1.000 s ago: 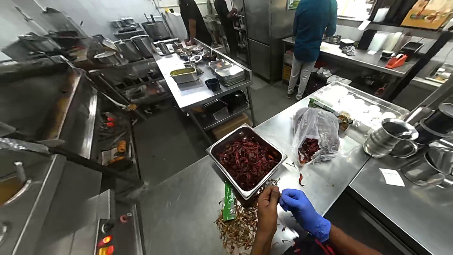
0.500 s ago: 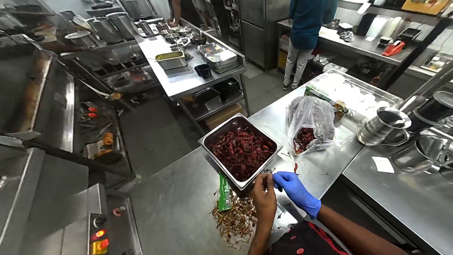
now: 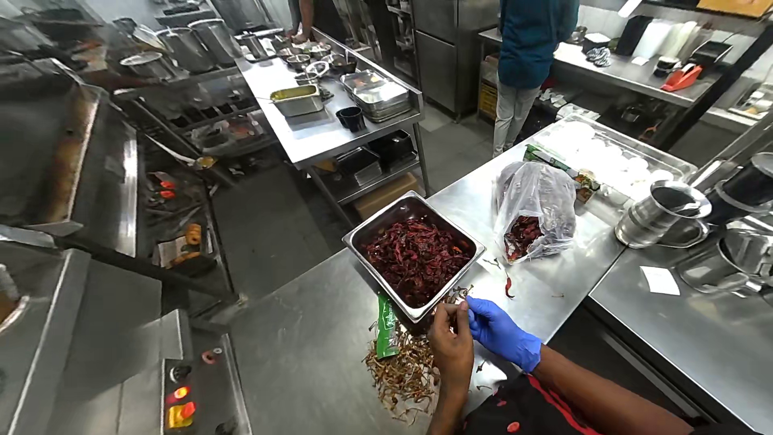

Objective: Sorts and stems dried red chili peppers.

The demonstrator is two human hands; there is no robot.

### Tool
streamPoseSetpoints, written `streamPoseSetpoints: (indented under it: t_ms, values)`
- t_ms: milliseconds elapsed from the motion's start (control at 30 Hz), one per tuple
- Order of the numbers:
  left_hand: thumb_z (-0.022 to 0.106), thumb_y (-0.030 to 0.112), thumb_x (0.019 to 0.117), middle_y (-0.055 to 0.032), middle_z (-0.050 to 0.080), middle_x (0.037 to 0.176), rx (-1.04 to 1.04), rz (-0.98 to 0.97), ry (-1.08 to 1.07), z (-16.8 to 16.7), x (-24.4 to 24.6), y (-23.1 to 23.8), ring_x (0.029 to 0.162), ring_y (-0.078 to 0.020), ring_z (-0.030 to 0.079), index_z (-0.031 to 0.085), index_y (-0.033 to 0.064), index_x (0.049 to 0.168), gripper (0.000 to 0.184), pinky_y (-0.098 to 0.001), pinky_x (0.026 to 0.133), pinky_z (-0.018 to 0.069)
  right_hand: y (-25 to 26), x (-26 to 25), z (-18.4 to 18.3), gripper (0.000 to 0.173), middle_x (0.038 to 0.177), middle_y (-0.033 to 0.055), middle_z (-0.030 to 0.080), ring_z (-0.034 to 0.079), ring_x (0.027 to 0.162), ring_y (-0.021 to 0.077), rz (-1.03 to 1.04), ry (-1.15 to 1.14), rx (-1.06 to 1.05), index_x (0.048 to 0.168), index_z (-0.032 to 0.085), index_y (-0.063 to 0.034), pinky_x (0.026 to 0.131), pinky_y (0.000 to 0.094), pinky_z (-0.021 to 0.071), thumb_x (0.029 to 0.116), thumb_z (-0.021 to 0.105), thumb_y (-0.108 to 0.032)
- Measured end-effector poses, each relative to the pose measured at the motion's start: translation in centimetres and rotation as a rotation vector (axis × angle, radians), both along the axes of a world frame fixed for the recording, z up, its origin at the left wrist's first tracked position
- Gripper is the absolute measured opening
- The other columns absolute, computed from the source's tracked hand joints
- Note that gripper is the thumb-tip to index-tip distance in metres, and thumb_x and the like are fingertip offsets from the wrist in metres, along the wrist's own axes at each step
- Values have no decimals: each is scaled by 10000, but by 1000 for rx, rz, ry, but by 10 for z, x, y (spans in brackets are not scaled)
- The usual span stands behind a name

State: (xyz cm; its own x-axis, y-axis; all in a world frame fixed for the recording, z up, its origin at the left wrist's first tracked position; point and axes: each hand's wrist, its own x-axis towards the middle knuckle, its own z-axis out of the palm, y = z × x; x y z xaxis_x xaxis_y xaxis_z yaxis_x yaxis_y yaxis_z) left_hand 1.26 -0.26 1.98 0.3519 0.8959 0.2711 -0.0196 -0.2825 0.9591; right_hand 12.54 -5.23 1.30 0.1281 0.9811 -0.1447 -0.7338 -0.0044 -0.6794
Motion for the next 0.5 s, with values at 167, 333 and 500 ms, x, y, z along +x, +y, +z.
streamPoseSetpoints:
  t_ms: [167,333,500]
  values:
    - [676,201,982,25,701,916,287,8,126,-8,-4,-4,785,-60,676,746,103,1002,121,-246,710,613,6,4,12,450,652,-16,502,488,576,87,-52,-340,-143,845,617,-115,570,265,445,1055,490,-492]
    - [661,204,982,35,708,909,350,8,122,-8,-11,7,792,-54,681,742,104,997,130,-242,719,613,-3,7,15,510,627,-37,435,432,543,86,131,-267,-67,733,499,-164,527,253,384,1089,384,-511]
    - [651,129,1001,-113,620,718,-370,-189,-168,5,-2,6,587,-161,567,622,-17,968,153,-298,542,497,-4,-6,7,491,580,-45,400,374,513,73,-161,-341,-72,670,523,-144,498,259,331,1077,482,-416]
